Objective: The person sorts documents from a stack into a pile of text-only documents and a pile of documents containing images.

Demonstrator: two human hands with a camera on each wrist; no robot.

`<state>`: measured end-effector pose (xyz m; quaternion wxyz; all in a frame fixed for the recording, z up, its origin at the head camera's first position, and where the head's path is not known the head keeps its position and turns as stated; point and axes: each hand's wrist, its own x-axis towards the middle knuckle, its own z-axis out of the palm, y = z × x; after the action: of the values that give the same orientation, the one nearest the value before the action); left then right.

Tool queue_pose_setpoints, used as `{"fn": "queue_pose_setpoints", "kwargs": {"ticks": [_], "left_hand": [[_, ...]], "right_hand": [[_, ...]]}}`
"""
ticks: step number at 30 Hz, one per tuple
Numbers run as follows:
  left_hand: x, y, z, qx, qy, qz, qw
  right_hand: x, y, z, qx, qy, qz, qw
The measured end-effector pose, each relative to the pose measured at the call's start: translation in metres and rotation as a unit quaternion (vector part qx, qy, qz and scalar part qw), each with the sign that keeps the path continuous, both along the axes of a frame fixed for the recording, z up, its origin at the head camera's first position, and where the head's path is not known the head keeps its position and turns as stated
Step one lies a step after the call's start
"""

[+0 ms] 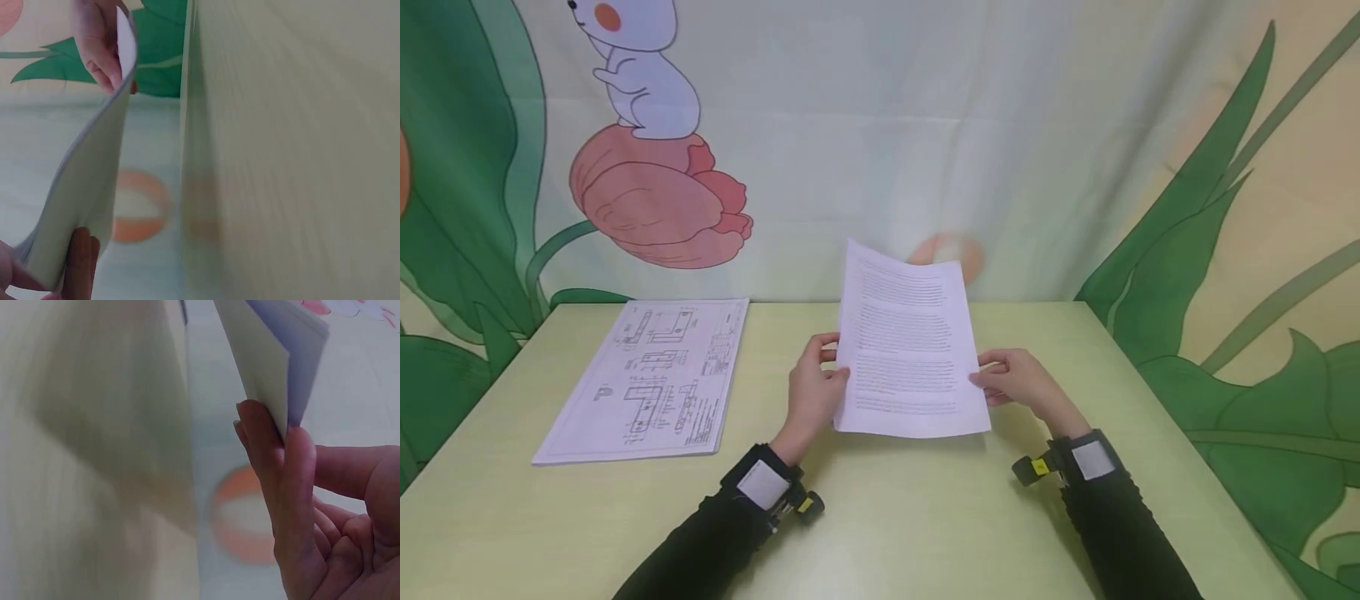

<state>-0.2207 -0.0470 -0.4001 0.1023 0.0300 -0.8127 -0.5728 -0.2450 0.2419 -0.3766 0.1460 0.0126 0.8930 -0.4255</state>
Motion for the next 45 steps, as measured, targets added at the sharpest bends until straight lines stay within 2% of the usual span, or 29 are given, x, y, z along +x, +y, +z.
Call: {"fn": "queue_pose_setpoints", "kwargs": {"ticks": [4, 7, 9, 12, 15, 21, 29, 34, 40, 45], "left_hand": [[0.0, 0.016, -0.001, -0.034, -0.017, -0.051, 0.998], [0.001, 0.023, -0.001, -0.073, -0.032, -0.09, 0.9927], [0.002, 0.027, -0.001, -0.104, -0.045, -0.122, 0.986], [0.004, 0.033, -0.003, -0.141, -0.066, -0.177, 0.9717], [0.004, 0.037, -0.006, -0.172, -0.077, -0.214, 0.9585], [0.002, 0.041, -0.011, -0.213, -0.08, -0.244, 0.9429], [0.0, 0.046, -0.011, -0.258, -0.063, -0.303, 0.9151], [-0.001, 0.051, -0.015, -0.263, -0.071, -0.318, 0.9083], [0.003, 0.053, -0.013, -0.3, -0.096, -0.324, 0.8921], [0.005, 0.053, -0.012, -0.322, -0.095, -0.332, 0.8812]], "right_hand": [[0.004, 0.02, -0.004, 0.043, 0.003, -0.005, 0.9991], [0.007, 0.031, -0.005, 0.062, 0.005, 0.003, 0.9981], [0.009, 0.038, -0.006, 0.072, 0.005, 0.009, 0.9973], [0.012, 0.046, -0.008, 0.092, 0.002, 0.011, 0.9957], [0.016, 0.049, -0.012, 0.107, -0.005, 0.001, 0.9942], [0.017, 0.054, -0.018, 0.124, -0.002, -0.014, 0.9922], [0.016, 0.058, -0.019, 0.145, -0.017, -0.032, 0.9888], [0.017, 0.06, -0.018, 0.174, -0.011, -0.038, 0.984], [0.02, 0.061, -0.017, 0.201, -0.008, -0.05, 0.9782], [0.021, 0.063, -0.017, 0.213, 0.014, -0.057, 0.9754]]}}
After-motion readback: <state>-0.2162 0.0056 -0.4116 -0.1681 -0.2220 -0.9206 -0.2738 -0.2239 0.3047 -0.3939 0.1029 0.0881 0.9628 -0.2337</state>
